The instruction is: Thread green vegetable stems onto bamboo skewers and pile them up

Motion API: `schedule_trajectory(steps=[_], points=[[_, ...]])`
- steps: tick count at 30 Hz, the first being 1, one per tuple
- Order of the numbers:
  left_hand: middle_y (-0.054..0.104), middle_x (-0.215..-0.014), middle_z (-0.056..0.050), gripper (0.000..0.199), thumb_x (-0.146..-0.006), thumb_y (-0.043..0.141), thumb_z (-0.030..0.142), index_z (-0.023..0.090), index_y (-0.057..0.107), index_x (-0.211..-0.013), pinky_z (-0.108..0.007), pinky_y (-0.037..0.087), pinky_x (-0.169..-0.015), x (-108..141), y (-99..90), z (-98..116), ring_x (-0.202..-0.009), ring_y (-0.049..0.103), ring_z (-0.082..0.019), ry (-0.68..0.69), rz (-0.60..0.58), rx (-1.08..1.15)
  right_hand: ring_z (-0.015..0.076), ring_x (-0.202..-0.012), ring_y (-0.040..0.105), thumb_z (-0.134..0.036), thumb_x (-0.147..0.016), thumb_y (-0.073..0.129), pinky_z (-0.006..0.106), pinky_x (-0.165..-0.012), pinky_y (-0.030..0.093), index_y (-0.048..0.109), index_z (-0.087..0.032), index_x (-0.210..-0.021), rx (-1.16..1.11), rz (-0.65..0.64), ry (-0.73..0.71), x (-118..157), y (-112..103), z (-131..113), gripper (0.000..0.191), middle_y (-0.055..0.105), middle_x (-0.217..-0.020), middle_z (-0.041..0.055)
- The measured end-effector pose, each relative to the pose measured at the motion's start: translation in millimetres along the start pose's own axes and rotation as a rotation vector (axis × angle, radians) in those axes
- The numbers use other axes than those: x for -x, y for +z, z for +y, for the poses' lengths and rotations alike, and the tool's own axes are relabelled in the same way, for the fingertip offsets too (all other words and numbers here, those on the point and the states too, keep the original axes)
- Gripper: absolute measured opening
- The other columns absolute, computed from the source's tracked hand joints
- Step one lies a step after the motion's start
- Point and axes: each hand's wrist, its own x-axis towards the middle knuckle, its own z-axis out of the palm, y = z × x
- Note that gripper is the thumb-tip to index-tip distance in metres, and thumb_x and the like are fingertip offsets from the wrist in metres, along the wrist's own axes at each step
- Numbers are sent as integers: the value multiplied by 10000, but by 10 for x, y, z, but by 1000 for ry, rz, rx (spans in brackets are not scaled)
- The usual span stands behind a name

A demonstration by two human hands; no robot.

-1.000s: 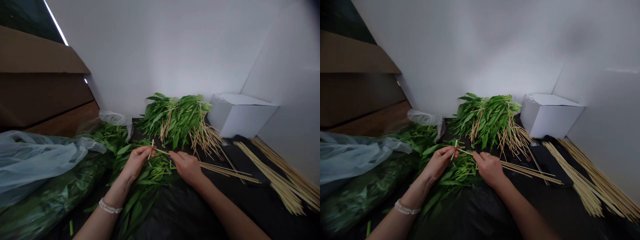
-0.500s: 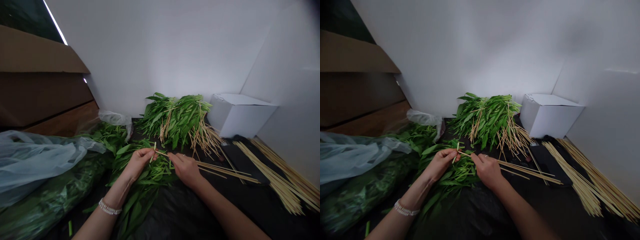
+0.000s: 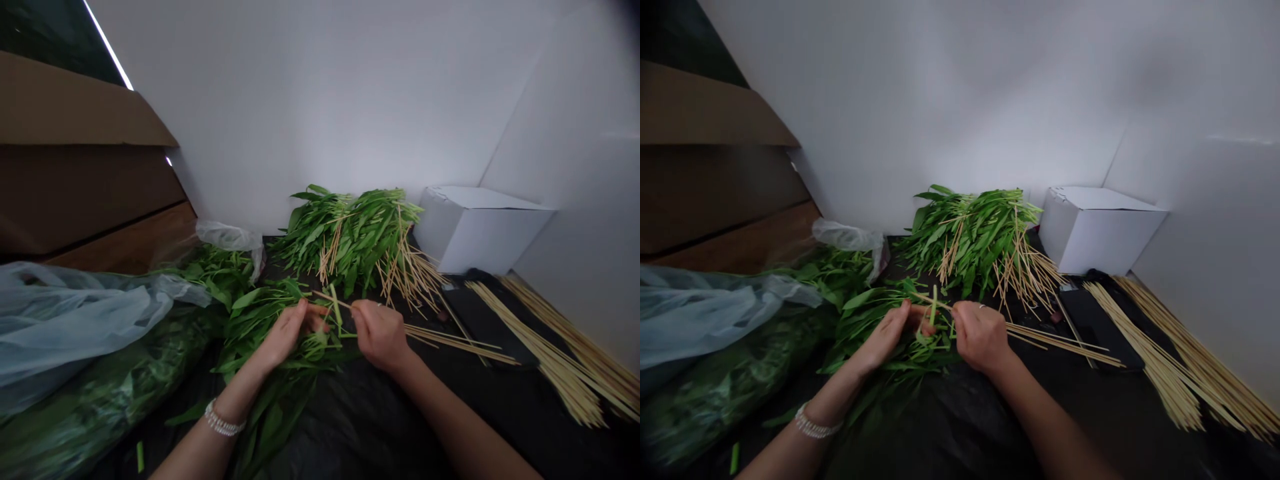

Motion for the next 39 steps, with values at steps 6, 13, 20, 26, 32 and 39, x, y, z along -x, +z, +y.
schedule_trajectory(steps=[6,13,20,26,32,39], points=[[734,-1004,-75,246,-911,532,298,267,737,-1044,-342,430,-866,-12,20,-171,-959,629,-257,261,-15,-718,118,-597,563,-203,-963,397,250,-614,381,607,-166,-860,-5,30,52,-11,-38,62,237,612,-674,18],[657,-836,-79,144,-861,591,215,223,734,-850,-322,425,-747,11,22,-160,-837,589,-242,261,-30,-1047,127,-622,574,-180,-953,421,257,-628,384,609,-159,-870,-20,-5,-18,1,0,0,206,652,-723,39],[704,-906,-57,165,-897,545,254,224,704,-929,-293,431,-793,-38,-63,-125,-851,625,-214,270,245,-643,129,-607,559,-181,-956,419,261,-613,371,609,-150,-872,-20,4,-21,-1,-9,2,211,640,-705,36],[710,-843,-37,202,-808,660,356,180,684,-902,-256,461,-745,-59,-148,14,-789,632,-180,195,550,-130,127,-643,580,-175,-961,421,248,-638,388,617,-151,-873,-41,-47,-33,7,29,-16,217,645,-722,34],[750,-937,-61,386,-724,766,383,173,725,-1044,-271,486,-810,-22,-108,59,-835,655,-176,63,419,158,121,-657,593,-191,-970,438,244,-652,392,643,-151,-929,23,-113,-41,26,84,3,212,665,-759,34],[766,-830,-46,354,-668,817,386,174,760,-944,-223,483,-696,-42,-115,0,-698,634,-132,-2,362,244,115,-636,585,-209,-979,431,245,-625,378,659,-161,-969,68,-135,-40,30,86,5,234,654,-729,22]])
